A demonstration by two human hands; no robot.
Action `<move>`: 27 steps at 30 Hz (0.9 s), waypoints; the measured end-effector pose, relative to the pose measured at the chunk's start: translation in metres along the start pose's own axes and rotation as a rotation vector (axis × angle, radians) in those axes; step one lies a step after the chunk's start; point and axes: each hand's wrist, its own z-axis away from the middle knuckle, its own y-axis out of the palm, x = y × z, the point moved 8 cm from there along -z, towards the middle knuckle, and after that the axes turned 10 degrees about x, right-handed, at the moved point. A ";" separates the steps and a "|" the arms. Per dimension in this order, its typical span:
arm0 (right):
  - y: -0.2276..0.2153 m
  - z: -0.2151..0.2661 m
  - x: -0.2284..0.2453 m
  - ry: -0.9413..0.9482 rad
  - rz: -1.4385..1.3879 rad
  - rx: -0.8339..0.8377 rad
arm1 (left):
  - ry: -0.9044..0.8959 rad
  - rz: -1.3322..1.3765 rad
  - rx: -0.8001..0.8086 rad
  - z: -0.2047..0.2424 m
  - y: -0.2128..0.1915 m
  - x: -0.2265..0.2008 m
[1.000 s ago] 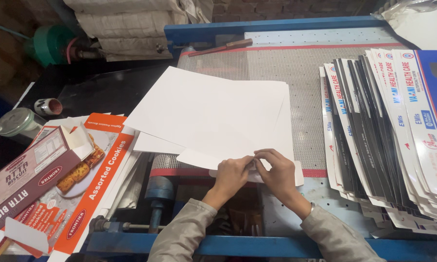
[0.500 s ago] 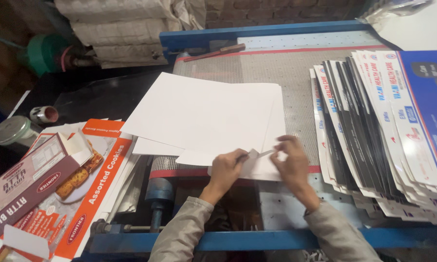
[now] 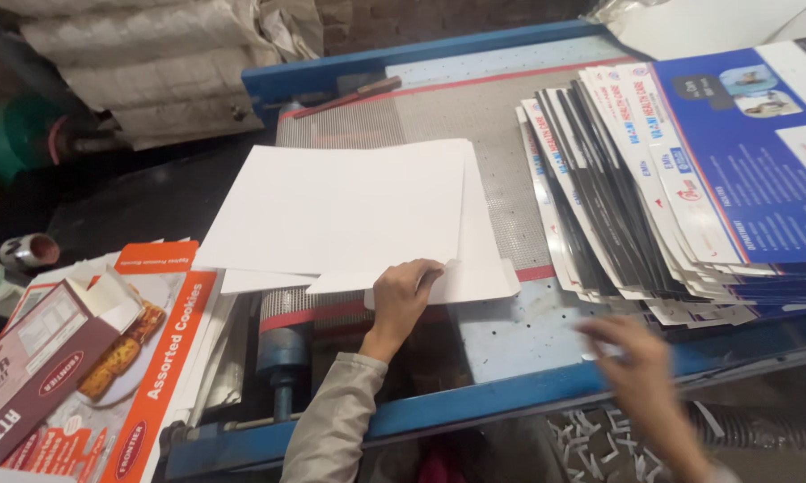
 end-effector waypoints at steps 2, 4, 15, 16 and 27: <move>0.049 -0.033 0.052 -0.287 0.152 0.089 | 0.002 0.009 -0.022 -0.001 -0.003 -0.002; 0.082 -0.054 0.086 -0.436 0.337 0.100 | 0.003 0.027 -0.034 0.002 -0.009 -0.002; 0.126 -0.090 0.112 -0.492 0.075 -0.115 | -0.056 0.136 -0.067 -0.003 -0.015 0.004; 0.127 -0.092 0.112 -0.501 0.075 -0.127 | -0.063 0.154 -0.076 -0.003 -0.015 0.005; 0.154 -0.144 0.061 -0.352 0.115 -0.087 | 0.001 -0.183 0.028 -0.009 -0.008 0.019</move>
